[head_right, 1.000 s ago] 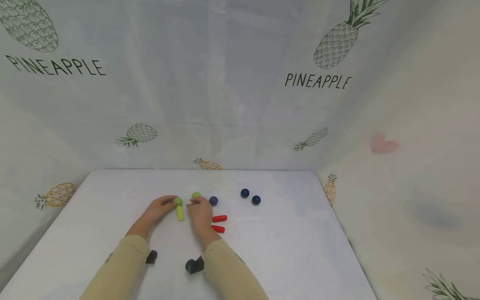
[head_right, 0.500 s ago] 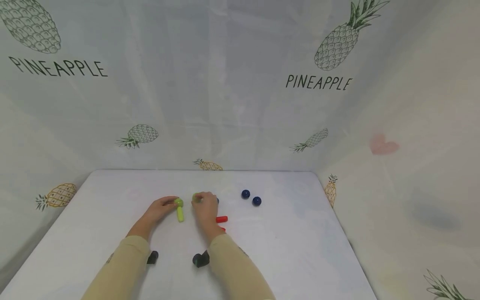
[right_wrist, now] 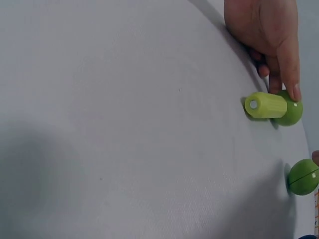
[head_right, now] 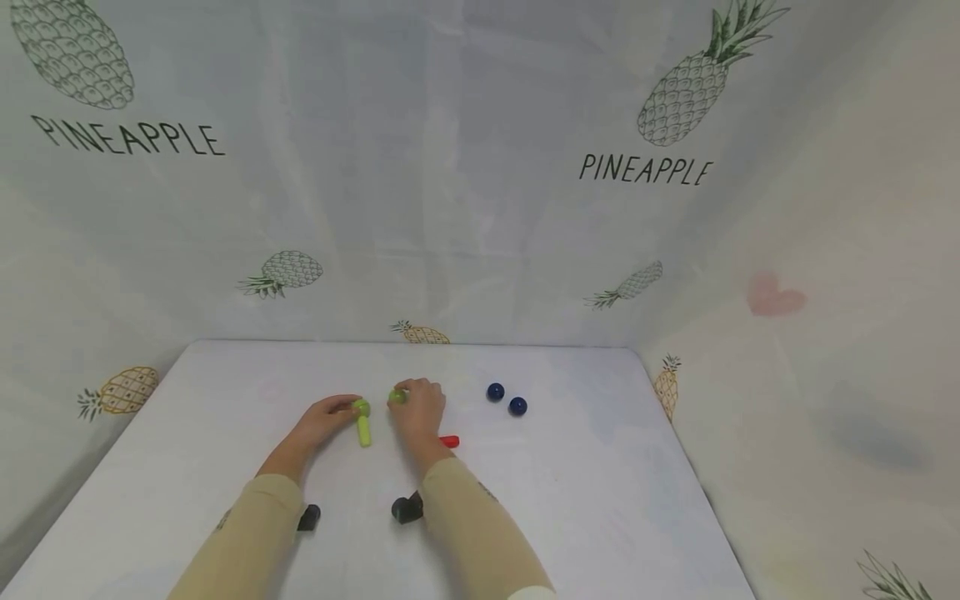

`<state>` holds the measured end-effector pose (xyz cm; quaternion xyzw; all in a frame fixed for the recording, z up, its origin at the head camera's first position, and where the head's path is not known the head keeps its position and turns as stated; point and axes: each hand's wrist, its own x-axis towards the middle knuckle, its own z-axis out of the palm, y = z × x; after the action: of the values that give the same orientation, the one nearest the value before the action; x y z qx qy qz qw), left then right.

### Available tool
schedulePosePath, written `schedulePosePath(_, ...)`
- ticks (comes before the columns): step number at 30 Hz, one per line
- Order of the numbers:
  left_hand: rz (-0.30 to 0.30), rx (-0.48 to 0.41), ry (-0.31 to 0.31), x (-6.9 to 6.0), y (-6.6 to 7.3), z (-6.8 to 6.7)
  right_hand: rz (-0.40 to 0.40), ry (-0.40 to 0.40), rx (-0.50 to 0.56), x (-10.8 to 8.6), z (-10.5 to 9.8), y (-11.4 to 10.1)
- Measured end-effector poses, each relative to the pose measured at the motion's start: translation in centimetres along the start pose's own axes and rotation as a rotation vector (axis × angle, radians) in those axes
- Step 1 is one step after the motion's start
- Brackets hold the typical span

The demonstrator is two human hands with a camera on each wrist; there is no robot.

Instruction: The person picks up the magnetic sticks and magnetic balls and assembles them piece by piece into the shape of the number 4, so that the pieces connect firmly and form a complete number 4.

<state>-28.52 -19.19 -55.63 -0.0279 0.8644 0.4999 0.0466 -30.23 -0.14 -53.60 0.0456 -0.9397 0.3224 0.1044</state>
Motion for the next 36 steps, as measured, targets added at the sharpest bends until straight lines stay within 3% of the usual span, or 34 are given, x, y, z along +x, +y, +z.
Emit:
schedulePosePath(14, -0.050, -0.007, -0.002, -0.1, 0.4, 0.1, 0.017, -0.057, -0.071, 0.7, 0.1, 0.4)
schedulePosePath(24, -0.048, -0.013, 0.000, -0.1, 0.1, 0.2, 0.013, -0.056, -0.025, 1.1, 0.9, 1.2)
schedulePosePath(36, -0.053, -0.009, 0.008, 0.2, -0.1, 0.4, 0.017, -0.087, 0.001, 1.4, -0.5, 1.3)
